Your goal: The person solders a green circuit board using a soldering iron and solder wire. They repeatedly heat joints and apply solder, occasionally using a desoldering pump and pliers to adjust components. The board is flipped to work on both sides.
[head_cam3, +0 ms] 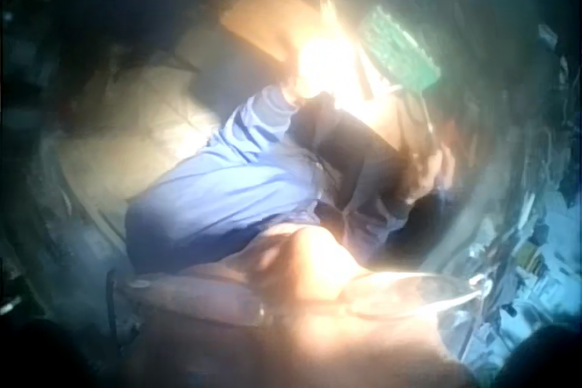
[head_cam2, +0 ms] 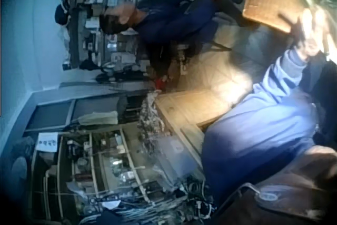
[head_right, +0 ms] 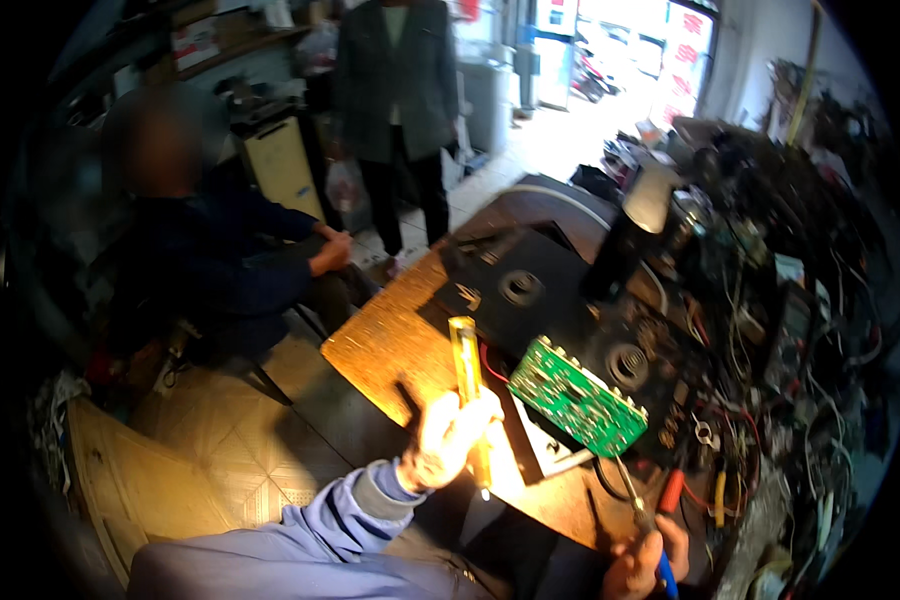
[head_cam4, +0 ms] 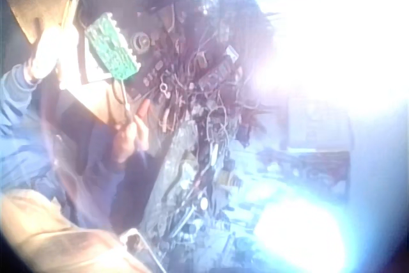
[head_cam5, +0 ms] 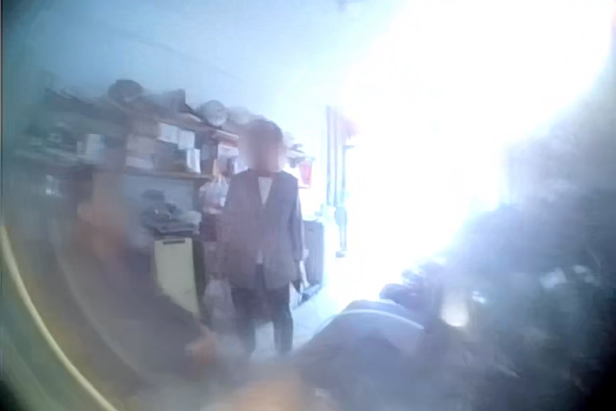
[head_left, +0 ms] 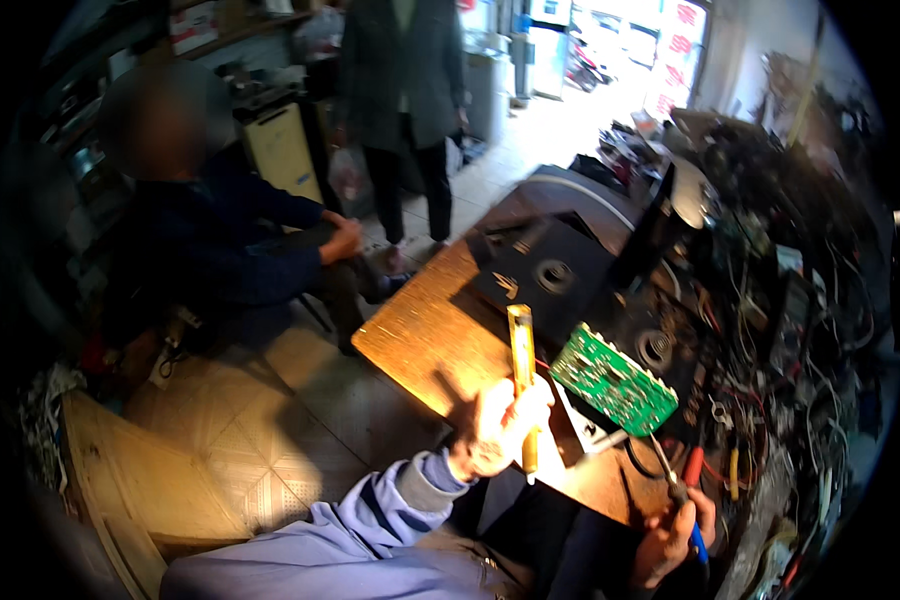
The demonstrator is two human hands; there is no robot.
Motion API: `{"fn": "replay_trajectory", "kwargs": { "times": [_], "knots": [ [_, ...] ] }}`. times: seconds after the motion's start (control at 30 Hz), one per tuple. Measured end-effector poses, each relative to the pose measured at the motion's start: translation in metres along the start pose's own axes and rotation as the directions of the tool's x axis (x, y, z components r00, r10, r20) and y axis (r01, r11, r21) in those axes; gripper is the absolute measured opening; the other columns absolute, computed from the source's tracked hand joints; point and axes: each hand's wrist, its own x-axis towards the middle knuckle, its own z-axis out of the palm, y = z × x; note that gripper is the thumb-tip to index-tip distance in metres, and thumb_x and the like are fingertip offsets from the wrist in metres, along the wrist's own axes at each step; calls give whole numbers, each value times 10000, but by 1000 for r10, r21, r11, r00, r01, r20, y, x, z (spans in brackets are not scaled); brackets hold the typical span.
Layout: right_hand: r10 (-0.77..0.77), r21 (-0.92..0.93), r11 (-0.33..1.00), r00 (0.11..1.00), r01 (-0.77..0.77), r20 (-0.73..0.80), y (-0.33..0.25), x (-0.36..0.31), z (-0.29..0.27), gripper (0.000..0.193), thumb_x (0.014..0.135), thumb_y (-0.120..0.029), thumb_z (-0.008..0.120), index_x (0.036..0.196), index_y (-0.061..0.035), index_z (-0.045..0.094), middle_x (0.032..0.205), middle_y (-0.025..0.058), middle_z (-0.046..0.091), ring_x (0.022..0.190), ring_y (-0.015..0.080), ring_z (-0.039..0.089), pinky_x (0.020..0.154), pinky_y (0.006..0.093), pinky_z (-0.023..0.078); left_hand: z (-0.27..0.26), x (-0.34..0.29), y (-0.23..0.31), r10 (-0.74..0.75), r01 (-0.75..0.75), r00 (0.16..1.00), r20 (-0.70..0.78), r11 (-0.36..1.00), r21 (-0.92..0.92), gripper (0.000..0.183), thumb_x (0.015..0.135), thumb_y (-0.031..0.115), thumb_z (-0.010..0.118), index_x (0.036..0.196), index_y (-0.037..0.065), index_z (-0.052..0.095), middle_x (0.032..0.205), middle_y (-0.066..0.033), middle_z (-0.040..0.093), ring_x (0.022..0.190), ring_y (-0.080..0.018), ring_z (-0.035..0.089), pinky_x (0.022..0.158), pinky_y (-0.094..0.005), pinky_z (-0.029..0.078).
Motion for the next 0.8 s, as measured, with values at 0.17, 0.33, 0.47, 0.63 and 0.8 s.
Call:
{"fn": "replay_trajectory", "kwargs": {
  "times": [0.17,0.33,0.47,0.63,0.8],
  "knots": [
    [81,24,996,997,-81,5,-13,4,20,216,856,-104,627,1002,56,625,761,122,616,525,149,566,496,252,477,-14,-6,-9,142,-125,989,-33,940,319,206,993,175,516,1019,-19,581,869,-127,608,733,-167,603,656,-290,504],
    [27,103,994,997,-34,70,-10,5,9,219,854,-78,642,1012,73,622,820,164,672,532,151,584,507,251,485,-2,-3,-3,15,-14,1000,-24,998,54,285,1029,277,454,990,12,550,805,-85,575,696,-138,568,633,-262,468],
    [33,120,992,996,-42,79,-10,6,10,221,869,-87,656,1017,73,621,789,142,665,544,142,590,519,245,490,3,2,6,-21,18,999,-26,994,-108,304,1019,311,471,1005,16,544,811,-92,582,691,-155,572,627,-268,472],
    [36,130,990,995,-48,88,-10,6,9,236,875,-105,670,1026,70,622,756,129,658,550,137,591,529,242,497,2,23,47,105,-116,991,83,983,145,148,976,129,516,1033,-3,547,795,-62,582,586,-79,522,538,-215,442],
    [31,151,987,995,-46,96,-8,8,9,232,884,-101,669,1034,70,622,752,126,657,552,134,591,534,243,501,24,59,63,440,-708,702,560,340,620,481,668,111,823,1102,26,632,959,-134,642,774,-271,636,701,-336,537]
  ]
}}
